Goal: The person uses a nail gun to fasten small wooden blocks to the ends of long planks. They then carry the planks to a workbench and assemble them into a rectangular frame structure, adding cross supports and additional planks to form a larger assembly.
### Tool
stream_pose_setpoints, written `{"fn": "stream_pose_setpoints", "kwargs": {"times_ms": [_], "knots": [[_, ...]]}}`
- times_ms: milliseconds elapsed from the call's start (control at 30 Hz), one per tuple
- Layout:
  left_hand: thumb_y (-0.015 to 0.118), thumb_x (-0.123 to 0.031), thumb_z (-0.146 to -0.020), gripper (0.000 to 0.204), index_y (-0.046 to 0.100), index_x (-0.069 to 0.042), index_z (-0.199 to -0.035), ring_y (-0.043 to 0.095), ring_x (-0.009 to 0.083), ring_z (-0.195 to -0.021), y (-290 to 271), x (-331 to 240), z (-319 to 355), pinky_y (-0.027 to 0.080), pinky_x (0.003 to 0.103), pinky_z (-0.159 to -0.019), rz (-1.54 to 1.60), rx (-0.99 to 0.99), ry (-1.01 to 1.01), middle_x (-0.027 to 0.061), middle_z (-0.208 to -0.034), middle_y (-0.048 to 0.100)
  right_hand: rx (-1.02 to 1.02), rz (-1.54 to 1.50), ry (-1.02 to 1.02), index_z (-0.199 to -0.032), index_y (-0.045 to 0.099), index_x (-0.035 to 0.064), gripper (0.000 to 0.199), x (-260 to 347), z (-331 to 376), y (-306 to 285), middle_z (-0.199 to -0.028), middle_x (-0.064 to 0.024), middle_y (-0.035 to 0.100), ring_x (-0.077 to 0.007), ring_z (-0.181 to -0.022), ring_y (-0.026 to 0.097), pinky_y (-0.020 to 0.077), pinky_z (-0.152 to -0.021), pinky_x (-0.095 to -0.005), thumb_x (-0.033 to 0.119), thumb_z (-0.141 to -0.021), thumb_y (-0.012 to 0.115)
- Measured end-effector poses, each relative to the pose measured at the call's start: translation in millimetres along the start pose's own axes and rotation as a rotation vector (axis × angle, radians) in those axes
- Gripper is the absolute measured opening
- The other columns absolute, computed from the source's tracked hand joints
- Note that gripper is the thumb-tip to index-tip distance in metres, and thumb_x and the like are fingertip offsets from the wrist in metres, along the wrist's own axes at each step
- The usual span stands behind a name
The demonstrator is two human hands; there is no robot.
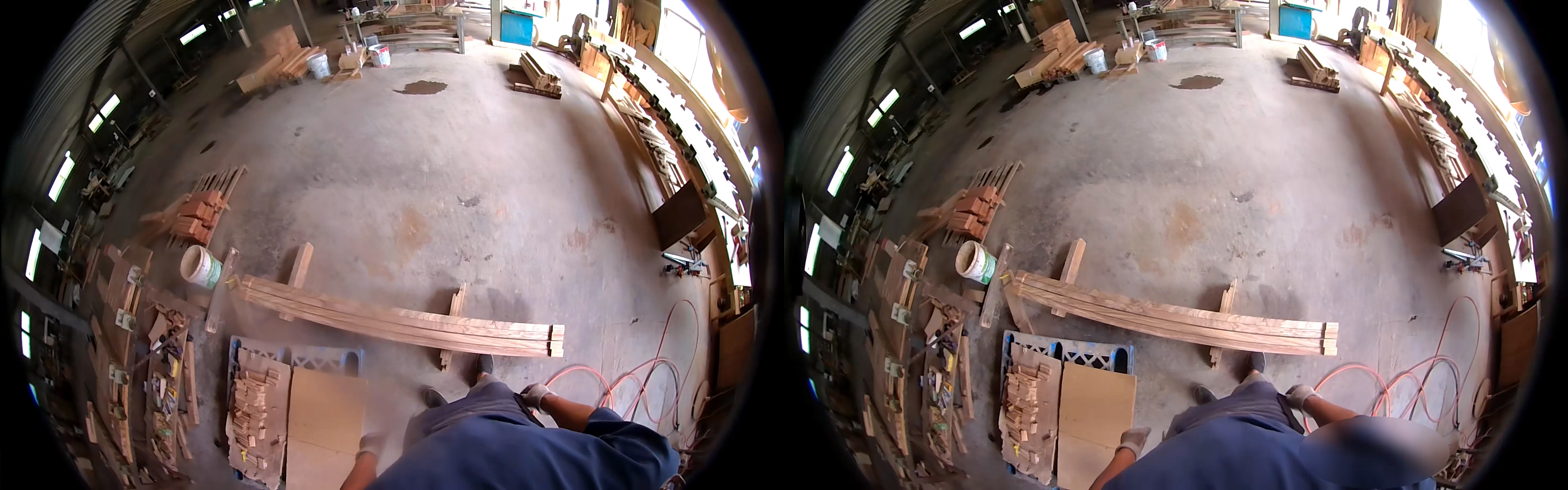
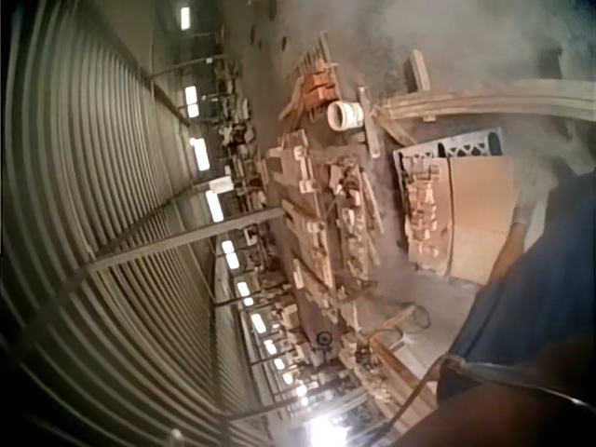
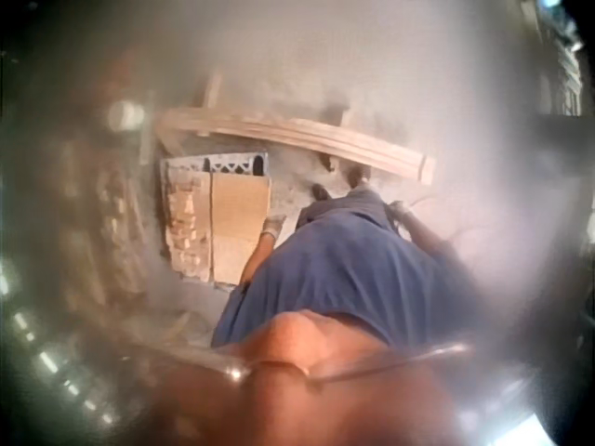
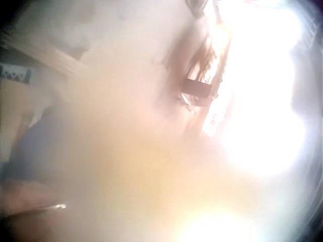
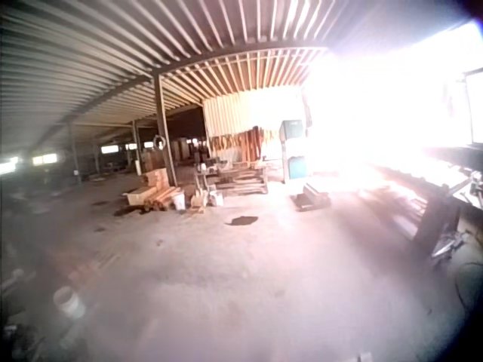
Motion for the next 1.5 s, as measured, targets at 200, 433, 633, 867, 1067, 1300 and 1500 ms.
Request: {"fn": "stream_pose_setpoints", "kwargs": {"times_ms": [200, 433, 633, 867, 1067, 1300, 1500], "knots": [[0.049, -0.052, -0.097, 0.05, 0.075, -0.012, -0.111, 0.064, 0.0353, -0.117, 71.5, 15.1, 77.4, 0.048, 0.045, -0.098, 0.334, 0.123, -0.217, 0.0145, -0.118, 0.072, 0.014, -0.004, -0.084, -0.111, 0.078, 0.0111, 0.038, 18.8, -24.2, -19.5, -0.109, -0.0131, 0.076, -0.0276, -0.1, 0.072, 0.0545, -0.091, -0.0369, 0.038, -0.085, 0.076], [0.055, -0.041, -0.093, 0.034, 0.075, -0.014, -0.101, 0.067, 0.0346, -0.107, 93.0, -42.2, 84.8, 0.052, 0.047, -0.088, 0.33, 0.027, -0.148, 0.0135, -0.109, 0.073, 0.014, -0.118, -0.227, -0.111, 0.077, 0.0053, 0.041, 47.5, -20.4, -53.2, -0.104, -0.0091, 0.078, -0.0206, -0.094, 0.072, 0.0557, -0.087, -0.0344, 0.037, -0.085, 0.079], [0.061, -0.032, -0.09, 0.021, 0.074, -0.016, -0.092, 0.07, 0.0339, -0.099, 56.8, -102.6, 60.2, 0.055, 0.048, -0.08, 0.101, -0.156, 0.052, 0.0127, -0.101, 0.074, 0.072, -0.178, -0.17, -0.109, 0.077, 0.0028, 0.04, -2.9, -35.3, -85.1, -0.095, -0.0105, 0.078, -0.0204, -0.082, 0.073, 0.0568, -0.079, -0.0348, 0.036, -0.086, 0.078], [0.057, -0.028, -0.091, 0.018, 0.073, -0.02, -0.096, 0.069, 0.0274, -0.107, 22.0, -147.8, 44.3, 0.055, 0.042, -0.089, -0.154, -0.196, 0.055, 0.0042, -0.107, 0.074, 0.043, -0.086, -0.049, -0.097, 0.079, -0.0001, 0.032, -62.0, -37.9, -124.6, -0.084, -0.0098, 0.077, -0.0181, -0.071, 0.071, 0.0568, -0.069, -0.0348, 0.031, -0.086, 0.077], [0.056, -0.026, -0.093, 0.021, 0.074, -0.015, -0.092, 0.071, 0.0342, -0.097, 48.7, -178.5, 47.2, 0.056, 0.05, -0.08, 0.412, -0.25, -0.042, 0.0137, -0.102, 0.074, 0.078, -0.161, -0.083, -0.091, 0.08, 0.0033, 0.035, -76.7, -64.5, -135.5, -0.083, -0.0088, 0.077, -0.0199, -0.072, 0.071, 0.0554, -0.071, -0.0356, 0.038, -0.087, 0.077], [0.056, -0.033, -0.093, 0.022, 0.072, -0.018, -0.095, 0.069, 0.0342, -0.098, 64.4, -202.8, 84.7, 0.055, 0.049, -0.08, 0.126, -0.103, -0.09, 0.0109, -0.1, 0.073, 0.096, -0.081, -0.178, -0.102, 0.079, 0.0045, 0.039, -61.5, -107.8, -136.4, -0.092, -0.0103, 0.078, -0.0208, -0.082, 0.074, 0.0572, -0.079, -0.0341, 0.039, -0.083, 0.077], [0.061, -0.036, -0.089, 0.016, 0.069, -0.022, -0.086, 0.07, 0.0318, -0.09, 113.0, -195.7, 128.4, 0.056, 0.048, -0.074, 0.439, -0.301, -0.122, 0.0053, -0.089, 0.071, 0.128, -0.053, -0.208, -0.094, 0.077, -0.0017, 0.031, -30.8, -106.9, -146.5, -0.08, -0.0091, 0.075, -0.0174, -0.067, 0.069, 0.0568, -0.063, -0.0314, 0.027, -0.083, 0.081]]}}
Point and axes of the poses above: each hand's wrist, its own z-axis away from the middle knuckle, its own y-axis out of the palm, x = y × z, the point moved 2 cm from there along -z, towards the middle knuckle
